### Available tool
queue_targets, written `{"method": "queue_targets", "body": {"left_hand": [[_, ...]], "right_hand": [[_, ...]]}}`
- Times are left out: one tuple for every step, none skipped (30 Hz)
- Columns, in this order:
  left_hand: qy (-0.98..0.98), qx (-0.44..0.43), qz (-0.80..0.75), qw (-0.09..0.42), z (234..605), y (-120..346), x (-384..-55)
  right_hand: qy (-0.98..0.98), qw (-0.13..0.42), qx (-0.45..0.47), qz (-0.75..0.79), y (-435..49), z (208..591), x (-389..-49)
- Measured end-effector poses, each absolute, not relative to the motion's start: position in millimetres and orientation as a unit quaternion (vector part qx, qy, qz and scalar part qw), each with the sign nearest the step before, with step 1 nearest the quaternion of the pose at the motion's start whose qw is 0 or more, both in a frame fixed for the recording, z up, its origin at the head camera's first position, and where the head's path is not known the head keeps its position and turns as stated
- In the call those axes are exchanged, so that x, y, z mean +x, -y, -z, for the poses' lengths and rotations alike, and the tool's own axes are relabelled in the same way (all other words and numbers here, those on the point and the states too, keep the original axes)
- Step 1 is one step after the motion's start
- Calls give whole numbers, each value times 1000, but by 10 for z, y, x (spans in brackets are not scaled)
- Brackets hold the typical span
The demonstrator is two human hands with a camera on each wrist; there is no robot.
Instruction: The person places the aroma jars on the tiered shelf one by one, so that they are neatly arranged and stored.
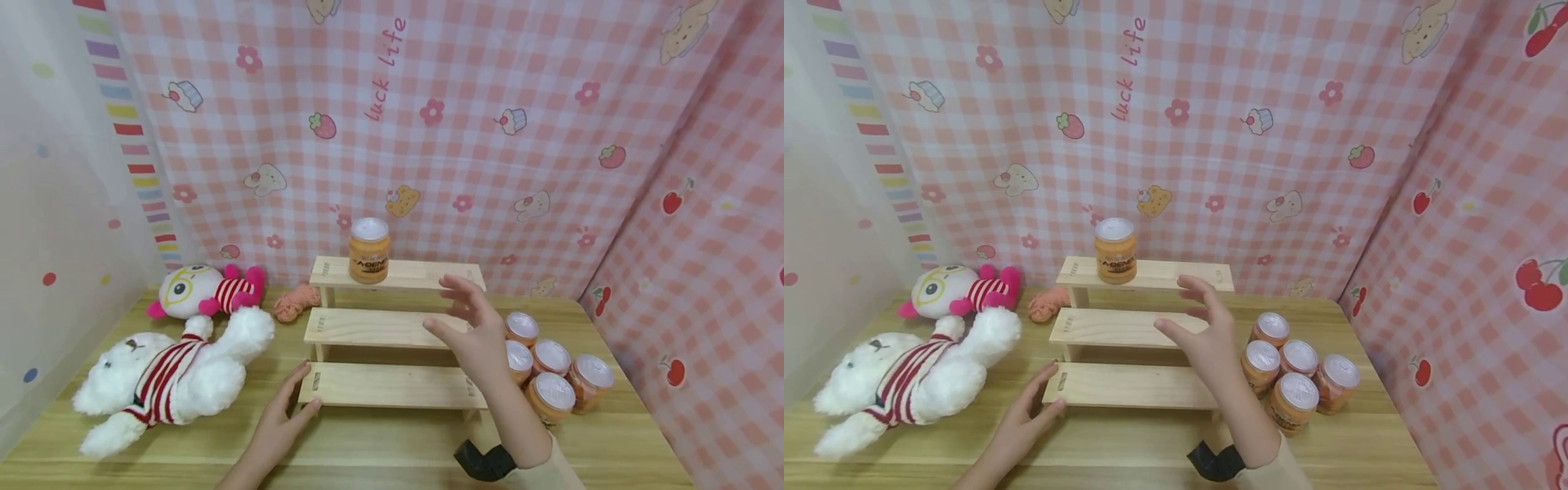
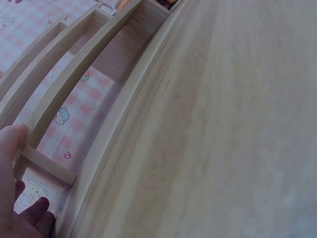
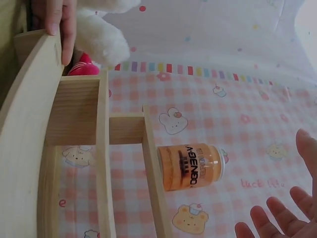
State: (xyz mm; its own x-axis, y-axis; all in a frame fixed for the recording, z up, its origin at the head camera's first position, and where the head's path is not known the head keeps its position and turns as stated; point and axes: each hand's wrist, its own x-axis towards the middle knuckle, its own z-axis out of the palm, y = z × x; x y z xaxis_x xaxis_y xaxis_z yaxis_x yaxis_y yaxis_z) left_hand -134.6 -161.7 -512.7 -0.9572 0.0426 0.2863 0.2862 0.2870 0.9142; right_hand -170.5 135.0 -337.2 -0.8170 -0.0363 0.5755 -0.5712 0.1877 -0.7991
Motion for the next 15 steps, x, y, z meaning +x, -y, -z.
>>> {"method": "queue_targets", "body": {"left_hand": [[795,-104,589,104,5130,1617,-1347],[795,-104,589,106,5132,1616,-1348],[794,-104,589,107,5133,1617,-1350],[795,-104,589,106,5131,1618,-1352],[795,-103,588,105,5129,1619,-1353],[796,-103,588,106,5131,1620,-1356],[796,-102,587,106,5130,1621,-1356],[797,-102,585,106,5129,1623,-1355],[798,-101,585,106,5130,1624,-1356],[798,-101,584,106,5132,1626,-1355],[798,-101,584,107,5136,1627,-1355],[798,-102,584,107,5140,1627,-1355],[799,-102,583,107,5143,1629,-1354],[798,-101,584,107,5147,1629,-1355],[798,-101,585,106,5152,1630,-1356]], "right_hand": [[738,225,206,-601,-1382,3387,-1672],[739,227,209,-599,-1418,3405,-1644],[739,229,212,-597,-1456,3424,-1618],[740,228,214,-595,-1494,3443,-1590],[742,229,218,-591,-1537,3469,-1567],[744,233,220,-586,-1576,3492,-1545],[746,239,224,-580,-1619,3521,-1526],[750,244,225,-572,-1665,3552,-1508],[754,250,225,-564,-1710,3581,-1488],[760,257,225,-554,-1757,3606,-1464],[765,265,224,-542,-1804,3633,-1442],[772,271,221,-531,-1850,3655,-1415],[779,276,218,-519,-1897,3676,-1387],[785,279,213,-511,-1944,3697,-1361],[791,278,208,-503,-1990,3715,-1332]]}}
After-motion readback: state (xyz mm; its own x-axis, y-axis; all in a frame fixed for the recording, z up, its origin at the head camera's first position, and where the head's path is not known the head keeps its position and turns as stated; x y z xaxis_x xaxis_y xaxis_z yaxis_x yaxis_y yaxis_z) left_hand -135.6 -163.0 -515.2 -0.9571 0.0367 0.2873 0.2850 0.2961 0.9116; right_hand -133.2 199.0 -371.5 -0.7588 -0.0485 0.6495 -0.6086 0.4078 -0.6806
